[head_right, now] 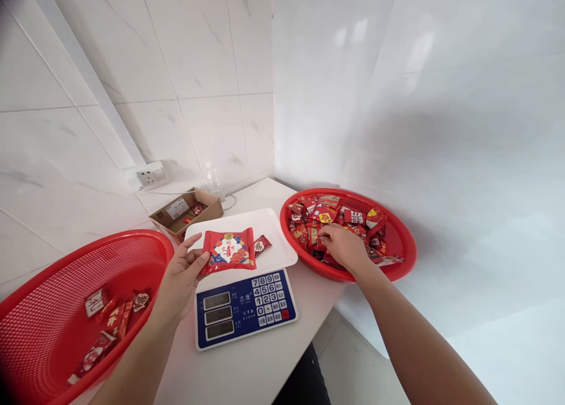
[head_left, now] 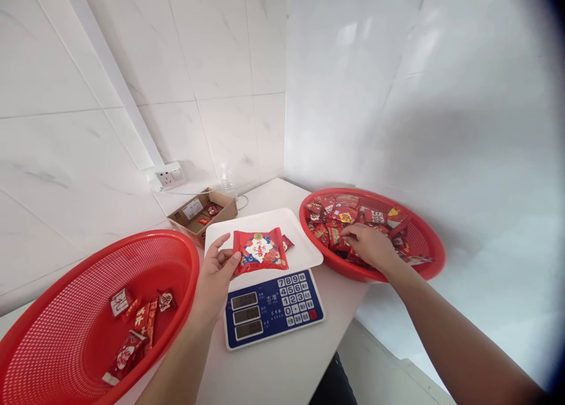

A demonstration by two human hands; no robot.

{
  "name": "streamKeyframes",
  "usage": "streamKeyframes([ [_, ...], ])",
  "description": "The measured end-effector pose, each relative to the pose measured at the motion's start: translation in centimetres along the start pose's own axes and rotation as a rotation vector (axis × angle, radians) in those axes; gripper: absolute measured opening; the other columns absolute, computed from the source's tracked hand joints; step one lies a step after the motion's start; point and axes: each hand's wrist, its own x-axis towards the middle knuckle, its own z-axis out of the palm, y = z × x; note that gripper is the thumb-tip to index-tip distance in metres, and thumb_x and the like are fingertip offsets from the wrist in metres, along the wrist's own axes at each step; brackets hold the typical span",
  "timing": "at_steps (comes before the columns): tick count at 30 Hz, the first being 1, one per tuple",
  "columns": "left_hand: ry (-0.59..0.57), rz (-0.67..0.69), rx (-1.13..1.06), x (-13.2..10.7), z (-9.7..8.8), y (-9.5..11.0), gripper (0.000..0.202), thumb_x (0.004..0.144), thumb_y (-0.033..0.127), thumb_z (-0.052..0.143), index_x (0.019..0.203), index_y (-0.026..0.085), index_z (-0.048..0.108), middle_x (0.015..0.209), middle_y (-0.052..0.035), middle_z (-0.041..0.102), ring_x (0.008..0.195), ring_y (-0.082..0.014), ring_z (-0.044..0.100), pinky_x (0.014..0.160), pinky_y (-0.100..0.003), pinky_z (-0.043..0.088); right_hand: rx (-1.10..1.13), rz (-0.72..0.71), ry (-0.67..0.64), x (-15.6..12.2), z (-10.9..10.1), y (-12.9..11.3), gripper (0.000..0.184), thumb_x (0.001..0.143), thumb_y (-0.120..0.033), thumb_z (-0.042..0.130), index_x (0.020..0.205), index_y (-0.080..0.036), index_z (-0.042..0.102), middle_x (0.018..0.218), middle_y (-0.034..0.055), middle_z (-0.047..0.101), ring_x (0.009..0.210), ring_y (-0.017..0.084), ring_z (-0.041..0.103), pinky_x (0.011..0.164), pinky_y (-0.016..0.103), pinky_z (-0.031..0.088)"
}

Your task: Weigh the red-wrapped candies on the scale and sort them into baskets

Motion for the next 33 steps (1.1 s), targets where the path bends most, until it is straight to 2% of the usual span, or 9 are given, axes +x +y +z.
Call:
streamKeyframes([
  [5,0.001,-0.003,-0.007,-0.2,-0.1,0.3,0.066,0.063,0.04,0.08,0.121,0.024,0.052,0.073,0.0053,0.061,0.076,-0.0128,0.061,0.069,-0.025,0.05,0.021,0.007,0.029,0.1,0.2,0.1,0.022,0.086,-0.025,0.046,0.089,-0.025,0.068,0.106,0.0019,0.068,0.086,0.019,0.063,0.062,0.027,0.04],
  [15,-0.004,0.002,-0.023,-0.4,-0.2,0.6,0.066,0.063,0.039,0.081,0.12,0.024,0.052,0.073,0.0052,0.062,0.077,-0.0141,0.063,0.067,-0.024,0.051,0.054,0.058,0.14,0.4,0.2,0.5,0.023,0.085,-0.024,0.046,0.092,-0.023,0.067,0.107,0.0056,0.067,0.083,0.019,0.063,0.062,0.027,0.04],
  [17,-0.008,0.005,-0.024,-0.3,-0.3,0.6,0.065,0.064,0.039,0.08,0.12,0.024,0.052,0.072,0.0054,0.062,0.075,-0.0132,0.063,0.068,-0.024,0.051,0.058,0.065,0.111,0.3,0.0,0.3,0.023,0.086,-0.027,0.046,0.093,-0.024,0.067,0.104,0.0057,0.069,0.084,0.02,0.063,0.062,0.027,0.04],
  [21,-0.009,0.012,-0.03,-0.2,-0.3,0.6,0.065,0.064,0.039,0.08,0.121,0.024,0.052,0.074,0.0048,0.063,0.074,-0.0127,0.062,0.068,-0.025,0.051,0.052,0.075,-0.059,0.0,-0.4,-0.4,0.032,0.089,-0.044,0.044,0.1,-0.024,0.066,0.096,0.0067,0.071,0.085,0.024,0.064,0.063,0.029,0.041],
  [25,-0.003,0.01,-0.038,-0.1,-0.4,0.5,0.065,0.064,0.038,0.081,0.12,0.024,0.053,0.072,0.0056,0.061,0.073,-0.0125,0.062,0.07,-0.026,0.052,0.005,0.075,-0.173,-0.2,-0.6,-1.0,0.046,0.087,-0.057,0.044,0.113,-0.024,0.062,0.108,0.0097,0.068,0.093,0.028,0.064,0.065,0.032,0.043],
  [29,-0.005,0.006,-0.059,0.0,-0.5,0.3,0.066,0.062,0.039,0.082,0.12,0.024,0.054,0.074,0.0044,0.063,0.075,-0.0129,0.062,0.07,-0.025,0.052,-0.076,0.095,-0.202,-0.4,-0.6,-1.1,0.068,0.081,-0.065,0.048,0.135,-0.023,0.047,0.127,0.0157,0.056,0.099,0.034,0.062,0.069,0.037,0.046],
  [33,-0.02,-0.008,-0.096,0.2,-0.6,0.2,0.063,0.06,0.036,0.084,0.117,0.024,0.058,0.08,0.0026,0.066,0.079,-0.0127,0.063,0.069,-0.022,0.053,-0.087,0.083,-0.191,-0.6,-0.5,-0.9,0.072,0.081,-0.061,0.051,0.141,-0.024,0.04,0.13,0.0176,0.051,0.096,0.031,0.063,0.069,0.036,0.046],
])
